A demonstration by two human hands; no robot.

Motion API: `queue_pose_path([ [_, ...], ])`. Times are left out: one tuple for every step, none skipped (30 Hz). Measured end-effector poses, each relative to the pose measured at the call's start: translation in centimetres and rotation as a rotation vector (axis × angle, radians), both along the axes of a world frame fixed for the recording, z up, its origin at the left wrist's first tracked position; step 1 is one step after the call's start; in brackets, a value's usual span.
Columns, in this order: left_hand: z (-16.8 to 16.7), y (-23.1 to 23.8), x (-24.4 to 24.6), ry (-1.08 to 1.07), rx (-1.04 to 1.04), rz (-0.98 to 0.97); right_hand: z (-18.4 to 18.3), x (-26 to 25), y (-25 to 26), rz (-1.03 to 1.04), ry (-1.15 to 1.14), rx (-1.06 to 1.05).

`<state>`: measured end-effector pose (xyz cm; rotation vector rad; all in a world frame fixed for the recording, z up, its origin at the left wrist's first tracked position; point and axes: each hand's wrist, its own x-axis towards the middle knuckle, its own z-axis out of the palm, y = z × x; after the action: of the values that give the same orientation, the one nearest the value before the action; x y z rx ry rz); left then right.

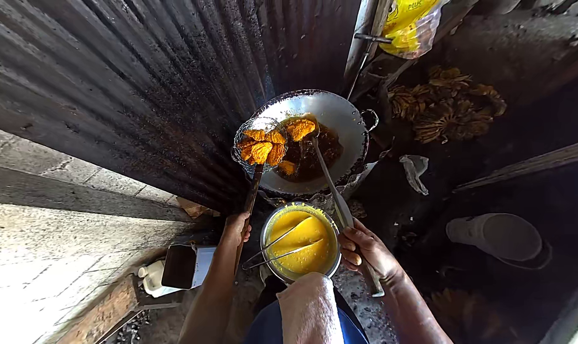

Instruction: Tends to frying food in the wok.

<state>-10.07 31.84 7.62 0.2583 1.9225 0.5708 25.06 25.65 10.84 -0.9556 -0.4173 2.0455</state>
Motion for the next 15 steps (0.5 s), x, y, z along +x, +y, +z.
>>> queue_pose_path([
  [-0.1,-0.1,0.2,-0.004,-0.005,-0.005,0.6,-0.6,0.4,0.034,-0.098,0.02],
  [-0.1,-0.2,0.4,-0.013,-0.007,-0.007,0.9,-1.3,0.8,0.081,-0.206,0.048],
  [-0.1,-0.3,0.6,-0.026,-0.007,-0.005,1.0,-2.0,1.2,0.135,-0.342,0.091],
  [-0.2,-0.4,0.7,-0.042,-0.004,-0.001,1.0,-2.7,1.4,0.193,-0.51,0.152],
  [-0.2,-0.5,0.8,-0.058,0.001,0.001,0.7,-3.2,1.5,0.255,-0.684,0.227],
  [-0.2,-0.5,0.9,-0.067,0.006,-0.002,0.1,-3.6,1.5,0.299,-0.83,0.294],
  [-0.2,-0.5,0.9,-0.068,0.014,-0.006,-0.5,-3.8,1.3,0.329,-0.934,0.336],
  [-0.1,-0.6,1.0,-0.065,0.021,-0.009,-0.9,-3.9,1.1,0.338,-0.998,0.347],
  [0.0,-0.7,1.0,-0.061,0.027,-0.014,-1.1,-4.1,0.9,0.326,-1.043,0.33],
  [0.1,-0.8,0.9,-0.056,0.032,-0.017,-1.4,-4.3,0.9,0.312,-1.073,0.293],
  [0.3,-0.9,0.8,-0.053,0.034,-0.018,-1.7,-4.5,1.0,0.302,-1.087,0.245],
  [0.4,-1.0,0.8,-0.052,0.039,-0.012,-2.1,-4.7,1.2,0.303,-1.071,0.193],
  [0.6,-1.0,0.7,-0.052,0.048,-0.004,-2.3,-4.8,1.5,0.3,-1.019,0.138],
  [0.8,-0.9,0.7,-0.053,0.059,0.004,-2.6,-5.0,1.8,0.282,-0.94,0.088],
  [1.0,-0.9,0.7,-0.052,0.067,0.012,-2.6,-5.3,2.0,0.246,-0.839,0.034],
])
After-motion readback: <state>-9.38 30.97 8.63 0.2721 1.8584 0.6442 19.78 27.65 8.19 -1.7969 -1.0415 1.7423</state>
